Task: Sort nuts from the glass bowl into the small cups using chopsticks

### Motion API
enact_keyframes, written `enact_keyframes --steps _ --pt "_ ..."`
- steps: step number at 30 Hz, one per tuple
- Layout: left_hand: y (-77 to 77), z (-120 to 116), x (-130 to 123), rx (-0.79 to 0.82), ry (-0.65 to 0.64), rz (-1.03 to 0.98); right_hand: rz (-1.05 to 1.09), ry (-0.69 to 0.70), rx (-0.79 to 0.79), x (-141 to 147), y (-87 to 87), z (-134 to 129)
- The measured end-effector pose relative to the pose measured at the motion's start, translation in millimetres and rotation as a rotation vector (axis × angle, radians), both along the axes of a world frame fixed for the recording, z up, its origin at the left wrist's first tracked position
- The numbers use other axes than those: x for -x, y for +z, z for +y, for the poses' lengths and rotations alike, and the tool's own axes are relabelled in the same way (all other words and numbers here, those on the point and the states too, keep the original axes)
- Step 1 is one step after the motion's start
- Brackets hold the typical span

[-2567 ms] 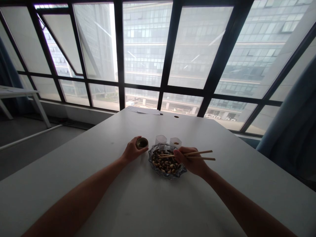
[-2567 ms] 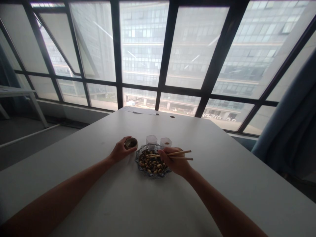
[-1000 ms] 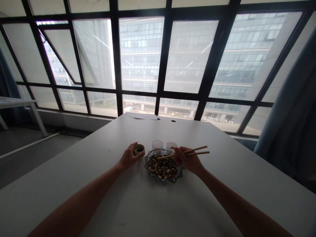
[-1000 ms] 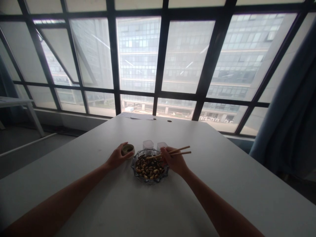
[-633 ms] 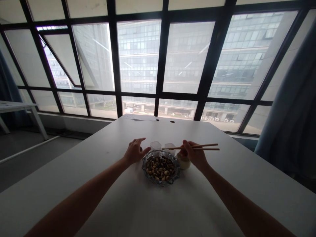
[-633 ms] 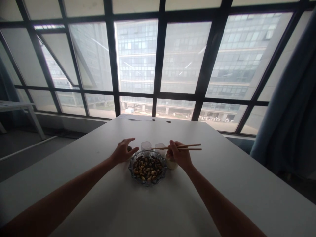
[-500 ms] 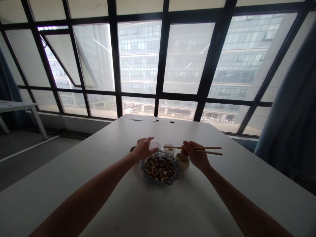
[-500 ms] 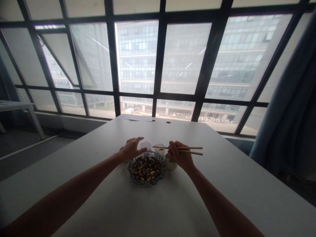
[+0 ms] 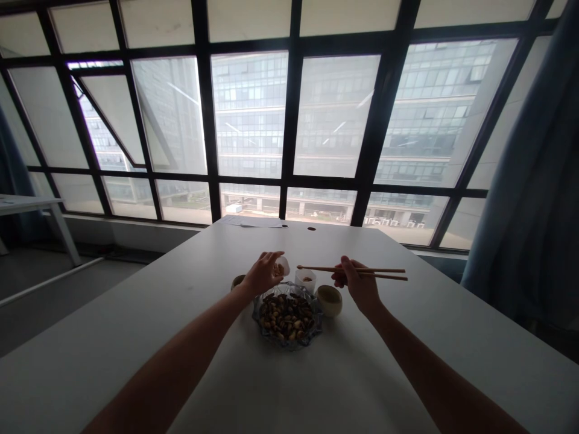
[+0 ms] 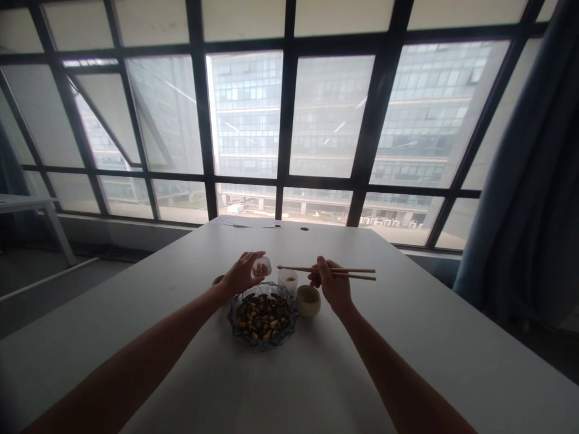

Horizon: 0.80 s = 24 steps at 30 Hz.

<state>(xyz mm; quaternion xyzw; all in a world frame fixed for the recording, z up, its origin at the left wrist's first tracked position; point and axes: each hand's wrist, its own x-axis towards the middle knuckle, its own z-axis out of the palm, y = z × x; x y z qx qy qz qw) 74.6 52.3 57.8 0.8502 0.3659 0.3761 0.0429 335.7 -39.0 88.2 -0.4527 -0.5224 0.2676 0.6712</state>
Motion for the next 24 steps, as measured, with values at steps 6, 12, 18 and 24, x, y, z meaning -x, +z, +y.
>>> enact_keyframes --steps 6,12,18,24 --pt "3.0 -11.1 2.5 -0.066 -0.071 0.003 0.085 -0.025 -0.002 12.8 -3.5 -3.7" --pt "6.1 -16.2 -1.2 -0.071 -0.144 0.029 -0.204 0.143 -0.019 35.5 -19.7 -12.7" --pt "1.9 -7.8 -2.9 -0.005 -0.094 0.058 -0.191 0.093 -0.016 26.9 -10.9 -13.2" --pt "-5.4 6.8 -3.6 0.144 -0.017 0.057 -0.26 0.313 0.154 13.7 17.0 -23.8"
